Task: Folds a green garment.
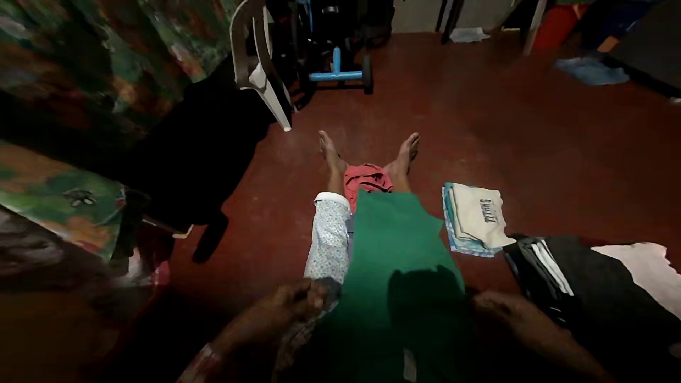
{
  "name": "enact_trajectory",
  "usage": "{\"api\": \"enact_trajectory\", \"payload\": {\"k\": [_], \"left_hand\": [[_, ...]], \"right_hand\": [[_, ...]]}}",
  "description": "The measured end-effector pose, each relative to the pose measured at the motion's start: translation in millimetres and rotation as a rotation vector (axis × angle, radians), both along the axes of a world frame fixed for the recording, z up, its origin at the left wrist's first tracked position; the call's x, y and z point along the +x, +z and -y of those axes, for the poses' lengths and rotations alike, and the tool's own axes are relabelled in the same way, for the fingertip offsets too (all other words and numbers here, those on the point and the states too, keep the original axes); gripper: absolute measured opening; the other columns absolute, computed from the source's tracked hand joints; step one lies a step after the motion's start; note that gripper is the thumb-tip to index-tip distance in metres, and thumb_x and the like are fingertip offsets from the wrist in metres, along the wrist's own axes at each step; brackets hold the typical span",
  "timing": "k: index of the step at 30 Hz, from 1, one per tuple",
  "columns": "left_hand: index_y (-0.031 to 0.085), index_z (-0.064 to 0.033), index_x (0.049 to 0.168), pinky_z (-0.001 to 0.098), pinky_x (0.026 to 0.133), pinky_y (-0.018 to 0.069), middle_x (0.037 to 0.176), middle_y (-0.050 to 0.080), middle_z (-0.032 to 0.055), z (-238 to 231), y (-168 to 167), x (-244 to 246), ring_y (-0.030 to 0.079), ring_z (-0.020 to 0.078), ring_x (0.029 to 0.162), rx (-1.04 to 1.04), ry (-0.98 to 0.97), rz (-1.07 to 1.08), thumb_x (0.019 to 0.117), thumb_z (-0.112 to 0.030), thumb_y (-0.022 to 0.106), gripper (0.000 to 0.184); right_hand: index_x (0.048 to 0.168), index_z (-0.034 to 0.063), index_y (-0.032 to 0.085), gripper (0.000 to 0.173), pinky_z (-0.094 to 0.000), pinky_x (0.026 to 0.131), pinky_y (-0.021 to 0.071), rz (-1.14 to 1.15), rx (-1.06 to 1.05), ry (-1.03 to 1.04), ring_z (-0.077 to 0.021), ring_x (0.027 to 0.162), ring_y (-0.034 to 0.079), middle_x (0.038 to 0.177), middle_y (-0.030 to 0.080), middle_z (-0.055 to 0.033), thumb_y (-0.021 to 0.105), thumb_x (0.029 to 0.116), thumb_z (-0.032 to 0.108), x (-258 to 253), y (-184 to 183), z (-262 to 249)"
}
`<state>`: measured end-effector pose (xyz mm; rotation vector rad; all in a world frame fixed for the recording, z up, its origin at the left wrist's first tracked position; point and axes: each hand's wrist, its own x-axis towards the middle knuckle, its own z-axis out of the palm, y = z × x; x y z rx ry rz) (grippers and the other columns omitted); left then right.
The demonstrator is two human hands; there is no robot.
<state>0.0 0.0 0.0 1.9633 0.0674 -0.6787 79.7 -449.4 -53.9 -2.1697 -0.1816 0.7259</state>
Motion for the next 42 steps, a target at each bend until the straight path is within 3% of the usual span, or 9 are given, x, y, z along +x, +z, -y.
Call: {"api": "enact_trajectory", "payload": {"k": [4, 9, 14, 18, 23, 25, 32, 39, 42], "left_hand": [[0.061, -0.0022, 0.127, 0.0318, 0.083, 0.0575, 0.109, 0.068, 0.0072, 30.9, -45.8, 45.4, 0.067, 0.014, 0.091, -0.26, 0.413, -0.073, 0.1079, -0.022, 0.05, 0.029], [0.05, -0.0017, 0.14, 0.0389, 0.09, 0.0528, 0.122, 0.062, 0.0163, 65.5, -72.8, 72.7, 0.063, 0.0211, 0.103, -0.039, 0.312, -0.13, 0.1061, -0.035, 0.054, 0.048], [0.046, -0.0021, 0.144, 0.0452, 0.095, 0.0507, 0.128, 0.06, 0.0198, 71.5, -77.0, 82.0, 0.061, 0.0268, 0.111, 0.045, 0.321, -0.218, 0.1064, -0.043, 0.051, 0.056], [0.064, -0.005, 0.117, 0.032, 0.065, 0.0517, 0.092, 0.064, 0.0076, 65.2, -80.9, 80.5, 0.061, 0.0139, 0.075, -0.06, 0.487, -0.274, 0.105, -0.043, 0.054, 0.041], [0.067, -0.0036, 0.115, 0.0371, 0.074, 0.0571, 0.101, 0.07, 0.0107, 61.6, -91.0, 77.4, 0.068, 0.0182, 0.087, -0.242, 0.551, -0.363, 0.101, -0.037, 0.063, 0.037], [0.067, -0.0025, 0.113, 0.0352, 0.074, 0.0576, 0.095, 0.07, 0.0089, 63.9, -90.3, 76.3, 0.068, 0.016, 0.083, -0.265, 0.534, -0.338, 0.1023, -0.028, 0.062, 0.028], [0.064, -0.005, 0.101, 0.0287, 0.063, 0.0568, 0.08, 0.068, 0.0036, 48.8, -74.8, 71.0, 0.066, 0.011, 0.069, -0.347, 0.684, -0.176, 0.1058, -0.018, 0.054, 0.017], [0.068, -0.0065, 0.099, 0.0201, 0.047, 0.0456, 0.071, 0.064, -0.0002, 44.2, -77.8, 66.1, 0.056, 0.0051, 0.052, -0.275, 0.482, -0.278, 0.1048, -0.024, 0.058, 0.021], [0.065, -0.0081, 0.091, 0.0195, 0.048, 0.0446, 0.061, 0.053, -0.0049, 41.8, -65.8, 69.4, 0.049, 0.005, 0.048, -0.28, 0.338, -0.282, 0.1053, -0.021, 0.056, 0.021]], "right_hand": [[0.119, 0.0016, 0.063, 0.037, -0.0339, 0.059, 0.0548, -0.204, 0.196, -0.589, -0.0148, 0.067, 0.063, 0.09, 0.067, -0.0074, 0.043, 0.1104, 0.031, 32.6, -64.2, -11.8], [0.089, 0.009, 0.06, 0.047, -0.0231, 0.044, 0.0402, -0.331, 0.258, -0.64, -0.0057, 0.047, 0.043, 0.062, 0.05, 0.0035, 0.041, 0.1088, 0.046, 32.9, -74.8, -25.9], [0.102, 0.0053, 0.064, 0.02, -0.0247, 0.058, 0.0501, -0.251, 0.383, -0.584, -0.0054, 0.062, 0.056, 0.075, 0.059, 0.0019, 0.055, 0.105, 0.023, 29.6, -67.4, -28.6], [0.093, 0.0081, 0.063, 0.009, -0.0237, 0.06, 0.0513, -0.236, 0.515, -0.667, -0.0051, 0.066, 0.058, 0.076, 0.062, 0.0018, 0.059, 0.0989, 0.013, 21.6, -63.5, -30.8], [0.098, 0.0116, 0.064, 0.019, -0.025, 0.062, 0.0584, -0.371, 0.807, -0.772, -0.006, 0.068, 0.067, 0.076, 0.068, 0.0022, 0.045, 0.1017, 0.017, 5.8, -58.0, -31.4], [0.111, 0.0081, 0.061, 0.019, -0.0282, 0.069, 0.0594, -0.381, 0.794, -0.766, -0.0089, 0.079, 0.068, 0.088, 0.069, -0.001, 0.045, 0.1045, 0.015, 0.7, -55.8, -33.2], [0.105, 0.0021, 0.056, 0.012, -0.0254, 0.06, 0.0547, -0.12, 0.592, -0.968, -0.0074, 0.067, 0.062, 0.08, 0.063, -0.0015, 0.058, 0.0941, -0.003, 6.5, -65.5, -30.6], [0.122, 0.0072, 0.063, 0.033, -0.0375, 0.078, 0.0608, -0.44, 0.603, -0.849, -0.0153, 0.09, 0.071, 0.1, 0.072, -0.0061, 0.051, 0.1056, 0.033, -5.5, -56.2, -30.8], [0.115, 0.0038, 0.065, 0.02, -0.0324, 0.071, 0.0602, -0.287, 0.581, -0.734, -0.0121, 0.079, 0.07, 0.091, 0.072, -0.0047, 0.054, 0.1033, 0.016, 0.8, -35.1, -27.7]]}}
